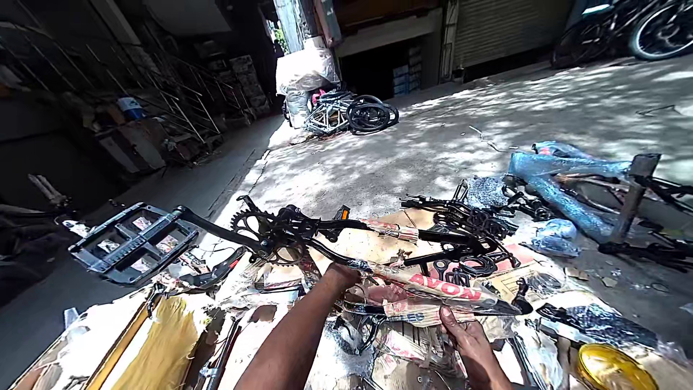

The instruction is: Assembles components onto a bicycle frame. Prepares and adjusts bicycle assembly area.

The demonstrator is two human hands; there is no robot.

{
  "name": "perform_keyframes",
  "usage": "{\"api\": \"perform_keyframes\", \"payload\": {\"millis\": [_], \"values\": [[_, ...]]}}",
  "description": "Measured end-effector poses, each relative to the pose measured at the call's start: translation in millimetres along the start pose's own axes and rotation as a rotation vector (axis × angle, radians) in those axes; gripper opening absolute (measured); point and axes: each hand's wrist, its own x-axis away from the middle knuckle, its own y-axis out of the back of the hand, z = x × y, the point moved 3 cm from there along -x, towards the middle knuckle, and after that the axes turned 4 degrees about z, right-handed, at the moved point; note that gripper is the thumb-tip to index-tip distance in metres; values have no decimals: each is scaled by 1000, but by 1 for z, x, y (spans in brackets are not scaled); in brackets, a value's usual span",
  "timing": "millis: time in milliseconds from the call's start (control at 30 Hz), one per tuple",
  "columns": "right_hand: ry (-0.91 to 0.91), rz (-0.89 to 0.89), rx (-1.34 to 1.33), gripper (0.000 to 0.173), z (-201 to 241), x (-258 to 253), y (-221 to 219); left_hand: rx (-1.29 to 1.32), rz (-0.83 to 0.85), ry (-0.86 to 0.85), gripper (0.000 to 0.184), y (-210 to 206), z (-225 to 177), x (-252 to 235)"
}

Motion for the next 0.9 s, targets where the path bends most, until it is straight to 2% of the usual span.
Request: {"api": "perform_keyframes", "payload": {"millis": [67, 167, 233, 333, 367, 433, 500, 567, 633, 700, 733, 800, 833, 900], "values": [[-4, 14, 14, 30, 1, 2, 3, -10, -90, -90, 33, 3, 0, 6], [7, 19, 8, 31, 0, 1, 4, -238, -170, -226, 30, 1, -5, 22], [1, 29, -8, 30, 0, 2, 1, -213, -102, -329, 31, 5, -10, 41], [-48, 46, -4, 28, 3, 3, 0, 102, 48, -619, 45, 7, -10, 90], [-58, 49, 12, 30, 2, 4, 1, 169, 143, -665, 46, 3, -5, 108], [-81, 49, 32, 34, -6, 10, 1, 126, 239, -577, 47, -11, 18, 143], [-140, 47, 51, 40, -16, 26, -1, 65, 227, -348, 43, -27, 57, 167], [-276, 13, 66, 37, -30, 48, -4, 132, 166, -156, 37, -46, 112, 183], [-464, 3, -18, 25, -46, 72, -11, 344, 41, -18, 39, -72, 173, 199], [-731, -13, -195, 14, -62, 96, -21, 697, -150, 103, 36, -108, 224, 221], [-841, -29, -272, 11, -67, 106, -26, 906, -264, 142, 29, -123, 234, 235], [-921, 12, -345, 12, -66, 120, -39, 1199, -389, 123, 21, -127, 224, 261], [-924, 57, -355, 15, -62, 127, -47, 1221, -396, 73, 21, -121, 211, 273], [-956, 225, -365, 27, -46, 141, -69, 1062, -347, -81, 30, -101, 178, 293]]}}
